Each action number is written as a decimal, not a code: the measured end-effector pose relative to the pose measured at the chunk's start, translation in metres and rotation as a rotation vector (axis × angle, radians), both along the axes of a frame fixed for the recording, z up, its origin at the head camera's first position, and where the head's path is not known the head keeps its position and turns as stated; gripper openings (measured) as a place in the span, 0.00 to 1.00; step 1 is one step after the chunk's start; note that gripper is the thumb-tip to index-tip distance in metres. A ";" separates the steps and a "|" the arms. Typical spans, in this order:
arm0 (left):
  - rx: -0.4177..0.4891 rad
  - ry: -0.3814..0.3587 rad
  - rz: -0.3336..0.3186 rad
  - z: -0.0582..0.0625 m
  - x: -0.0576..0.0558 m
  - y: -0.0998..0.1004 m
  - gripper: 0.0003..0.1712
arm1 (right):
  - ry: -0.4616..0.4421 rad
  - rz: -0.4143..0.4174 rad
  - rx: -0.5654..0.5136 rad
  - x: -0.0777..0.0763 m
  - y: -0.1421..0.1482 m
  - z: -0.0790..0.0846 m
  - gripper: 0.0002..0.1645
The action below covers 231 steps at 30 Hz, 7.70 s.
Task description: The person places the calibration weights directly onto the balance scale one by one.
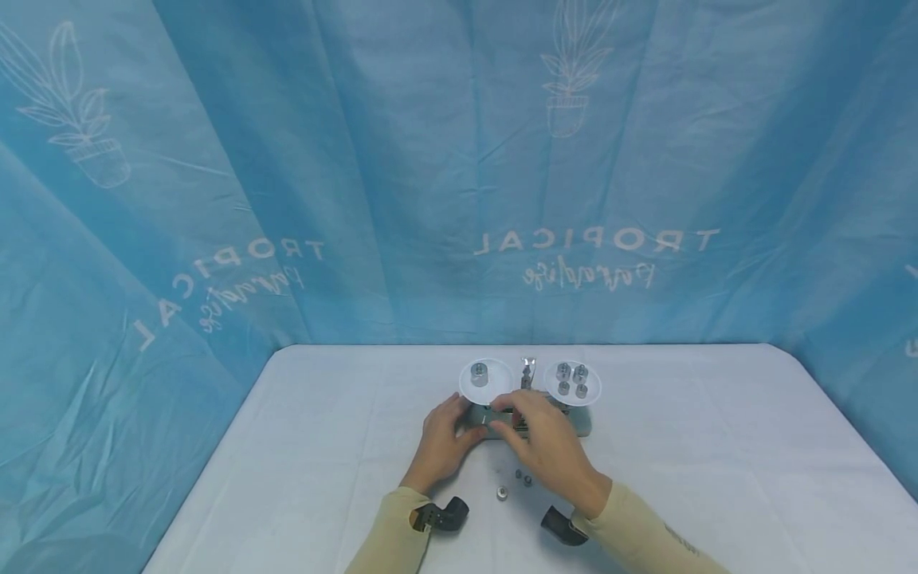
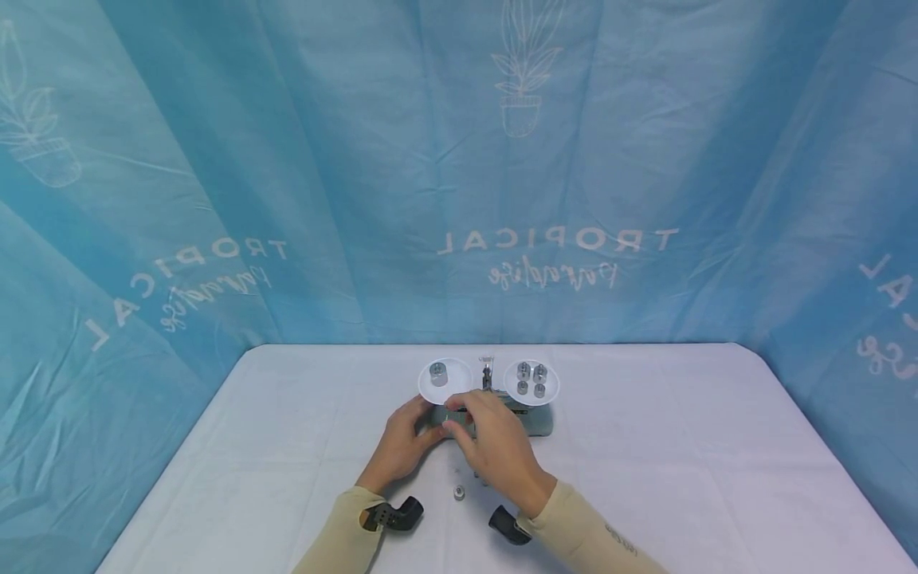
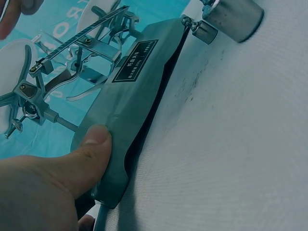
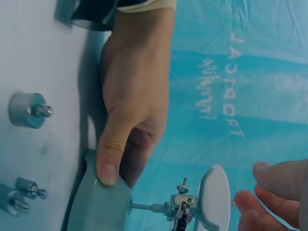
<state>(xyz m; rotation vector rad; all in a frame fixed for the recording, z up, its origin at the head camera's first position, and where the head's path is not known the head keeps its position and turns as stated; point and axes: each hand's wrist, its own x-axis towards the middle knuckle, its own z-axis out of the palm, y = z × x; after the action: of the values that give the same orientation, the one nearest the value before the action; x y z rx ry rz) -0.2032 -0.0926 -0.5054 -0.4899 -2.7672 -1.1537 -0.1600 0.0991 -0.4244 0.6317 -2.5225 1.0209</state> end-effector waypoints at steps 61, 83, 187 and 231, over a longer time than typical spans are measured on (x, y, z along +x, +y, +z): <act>-0.007 -0.057 0.036 0.004 0.003 0.004 0.36 | -0.410 0.250 -0.035 0.024 0.013 -0.054 0.10; 0.016 -0.013 0.006 0.001 0.000 0.002 0.35 | -0.384 0.212 0.053 0.028 0.013 -0.054 0.04; 0.017 -0.005 0.007 0.001 0.001 0.001 0.35 | -0.129 0.085 -0.116 0.005 0.020 -0.002 0.05; 0.014 -0.026 0.014 0.001 0.001 0.002 0.36 | 0.043 -0.035 -0.084 -0.026 0.008 0.013 0.02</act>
<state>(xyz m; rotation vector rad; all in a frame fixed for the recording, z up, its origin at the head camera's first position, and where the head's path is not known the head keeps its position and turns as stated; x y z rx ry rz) -0.2021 -0.0909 -0.5043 -0.4560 -2.7774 -1.1840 -0.1863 0.1071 -0.4109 0.5771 -2.4306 1.0830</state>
